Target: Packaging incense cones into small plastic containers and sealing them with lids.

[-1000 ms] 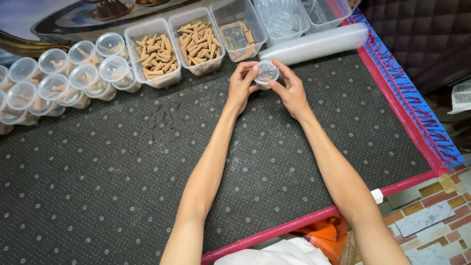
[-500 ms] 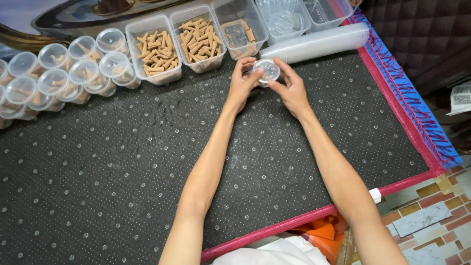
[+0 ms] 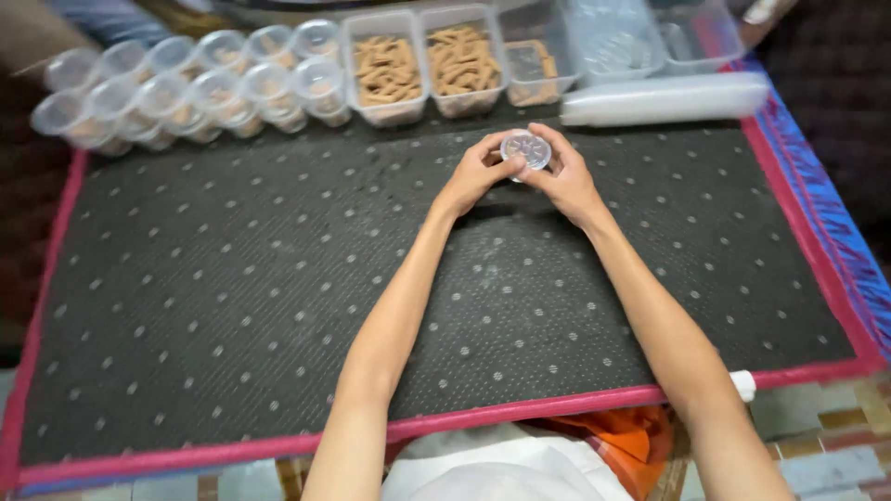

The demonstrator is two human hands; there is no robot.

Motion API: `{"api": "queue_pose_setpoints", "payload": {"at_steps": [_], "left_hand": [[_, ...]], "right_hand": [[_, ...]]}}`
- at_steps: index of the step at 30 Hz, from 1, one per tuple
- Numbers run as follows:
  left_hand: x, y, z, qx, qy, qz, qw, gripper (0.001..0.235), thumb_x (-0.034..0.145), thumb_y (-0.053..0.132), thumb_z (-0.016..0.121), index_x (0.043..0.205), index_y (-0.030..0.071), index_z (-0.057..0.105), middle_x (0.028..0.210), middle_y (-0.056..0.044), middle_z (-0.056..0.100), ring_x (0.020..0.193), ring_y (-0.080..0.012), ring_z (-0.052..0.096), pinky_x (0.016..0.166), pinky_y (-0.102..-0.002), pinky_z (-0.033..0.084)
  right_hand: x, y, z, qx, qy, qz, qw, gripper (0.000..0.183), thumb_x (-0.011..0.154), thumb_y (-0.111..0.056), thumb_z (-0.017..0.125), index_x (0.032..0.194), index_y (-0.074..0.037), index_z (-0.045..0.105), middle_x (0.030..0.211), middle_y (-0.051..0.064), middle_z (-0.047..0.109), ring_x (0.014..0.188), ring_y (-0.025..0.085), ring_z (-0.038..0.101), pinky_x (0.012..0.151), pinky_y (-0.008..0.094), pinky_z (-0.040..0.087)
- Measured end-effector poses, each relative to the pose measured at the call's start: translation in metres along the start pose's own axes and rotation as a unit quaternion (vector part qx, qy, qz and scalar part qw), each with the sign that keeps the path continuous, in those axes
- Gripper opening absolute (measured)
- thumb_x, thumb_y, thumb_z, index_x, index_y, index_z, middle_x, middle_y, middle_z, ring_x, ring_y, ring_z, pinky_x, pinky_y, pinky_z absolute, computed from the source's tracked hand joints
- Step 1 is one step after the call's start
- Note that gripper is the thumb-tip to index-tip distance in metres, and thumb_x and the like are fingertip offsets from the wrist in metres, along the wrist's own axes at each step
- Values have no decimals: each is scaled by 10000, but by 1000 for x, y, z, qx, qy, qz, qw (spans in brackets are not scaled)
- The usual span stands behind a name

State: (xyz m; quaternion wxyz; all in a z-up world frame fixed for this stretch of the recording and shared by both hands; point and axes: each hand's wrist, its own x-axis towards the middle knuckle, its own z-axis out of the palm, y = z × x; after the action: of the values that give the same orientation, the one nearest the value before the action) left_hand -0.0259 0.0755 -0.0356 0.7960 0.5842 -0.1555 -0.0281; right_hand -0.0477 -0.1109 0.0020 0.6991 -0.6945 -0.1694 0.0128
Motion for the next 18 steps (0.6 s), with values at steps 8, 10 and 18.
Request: {"api": "queue_pose_setpoints", "payload": {"at_steps": [8,10,18], "left_hand": [[-77,63,-133,25,130,40,990,678,906,178,862,1475,171,492,1332,-122,509,1179,-246,603,943,-392,624],[-91,75,-164,30,169,49,984,635,901,148,859,1430,162,508,1273,-96,537,1121,-199,624,905,-356,643],[-112,105,-228,163,294,129,933,501,910,203,856,1343,118,620,1185,-143,673,1114,-231,653,994,-411,549]], "right_hand": [[45,13,155,-18,-101,-41,994,761,833,-181,903,1497,-150,535,1416,94,436,1329,197,459,1161,373,407],[55,16,195,-27,-116,-55,991,756,854,-217,894,1510,-159,525,1392,116,412,1333,216,440,1177,399,382],[81,13,287,-80,-71,-47,993,726,905,-275,861,1523,-219,484,1424,152,548,1280,303,599,974,398,539]]}}
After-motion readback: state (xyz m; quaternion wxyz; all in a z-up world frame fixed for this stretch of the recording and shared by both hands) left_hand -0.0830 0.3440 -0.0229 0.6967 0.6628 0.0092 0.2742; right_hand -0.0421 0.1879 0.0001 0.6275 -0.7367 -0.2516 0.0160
